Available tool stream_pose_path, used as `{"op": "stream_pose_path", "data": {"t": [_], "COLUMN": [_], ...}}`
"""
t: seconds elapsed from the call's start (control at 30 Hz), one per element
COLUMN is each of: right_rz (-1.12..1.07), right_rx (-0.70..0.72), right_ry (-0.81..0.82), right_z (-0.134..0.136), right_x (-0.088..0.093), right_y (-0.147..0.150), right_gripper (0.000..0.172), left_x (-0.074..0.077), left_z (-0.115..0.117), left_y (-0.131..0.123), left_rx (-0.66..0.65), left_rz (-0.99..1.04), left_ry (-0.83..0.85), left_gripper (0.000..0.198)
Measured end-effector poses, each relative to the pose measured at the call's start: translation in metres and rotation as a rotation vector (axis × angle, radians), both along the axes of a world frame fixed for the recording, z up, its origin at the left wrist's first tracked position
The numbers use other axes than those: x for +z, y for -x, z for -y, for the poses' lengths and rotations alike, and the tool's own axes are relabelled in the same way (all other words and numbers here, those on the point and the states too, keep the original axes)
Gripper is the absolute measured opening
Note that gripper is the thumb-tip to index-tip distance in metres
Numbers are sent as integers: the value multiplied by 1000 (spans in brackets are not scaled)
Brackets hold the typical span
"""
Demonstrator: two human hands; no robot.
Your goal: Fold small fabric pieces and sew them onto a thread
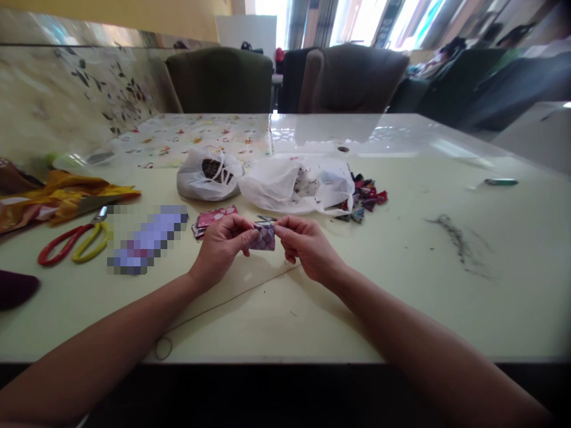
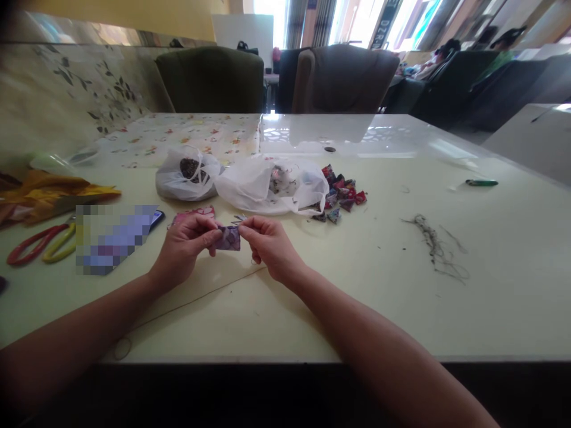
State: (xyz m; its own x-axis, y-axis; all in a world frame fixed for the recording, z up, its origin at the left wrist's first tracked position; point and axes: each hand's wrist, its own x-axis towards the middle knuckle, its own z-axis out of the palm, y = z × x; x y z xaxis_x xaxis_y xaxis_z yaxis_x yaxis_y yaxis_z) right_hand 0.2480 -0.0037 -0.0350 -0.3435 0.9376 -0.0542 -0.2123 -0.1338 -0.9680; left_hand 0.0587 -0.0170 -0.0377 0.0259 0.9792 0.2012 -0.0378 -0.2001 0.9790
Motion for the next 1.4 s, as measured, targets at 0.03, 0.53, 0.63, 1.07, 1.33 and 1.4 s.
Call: {"op": "stream_pose_path", "data": {"t": [0.03, 0.53, 0.63, 1.07, 1.33, 1.4], "right_rz": [1, 133, 137, 297, 335, 347], "right_rx": [-1, 43, 34, 2, -33, -54], "right_ry": [-2, -126, -131, -315, -389, -422], "right_z": [0, -2, -2, -2, -5, -5], "right_x": [0, -7, -7, -4, -8, -8], "right_y": [0, 2, 1, 0, 1, 0], "right_gripper": [36, 34, 32, 29, 26, 24], "left_x": [0, -1, -1, -3, -6, -7], "left_z": [0, 1, 1, 1, 1, 1], "left_y": [0, 1, 1, 0, 0, 1], "left_rx": [4, 64, 59, -75, -63, -59], "left_rz": [-4, -23, -17, -7, -72, -67], "left_ry": [-2, -70, -72, 4, 33, 29], "left_gripper": [23, 20, 20, 36, 27, 26]}}
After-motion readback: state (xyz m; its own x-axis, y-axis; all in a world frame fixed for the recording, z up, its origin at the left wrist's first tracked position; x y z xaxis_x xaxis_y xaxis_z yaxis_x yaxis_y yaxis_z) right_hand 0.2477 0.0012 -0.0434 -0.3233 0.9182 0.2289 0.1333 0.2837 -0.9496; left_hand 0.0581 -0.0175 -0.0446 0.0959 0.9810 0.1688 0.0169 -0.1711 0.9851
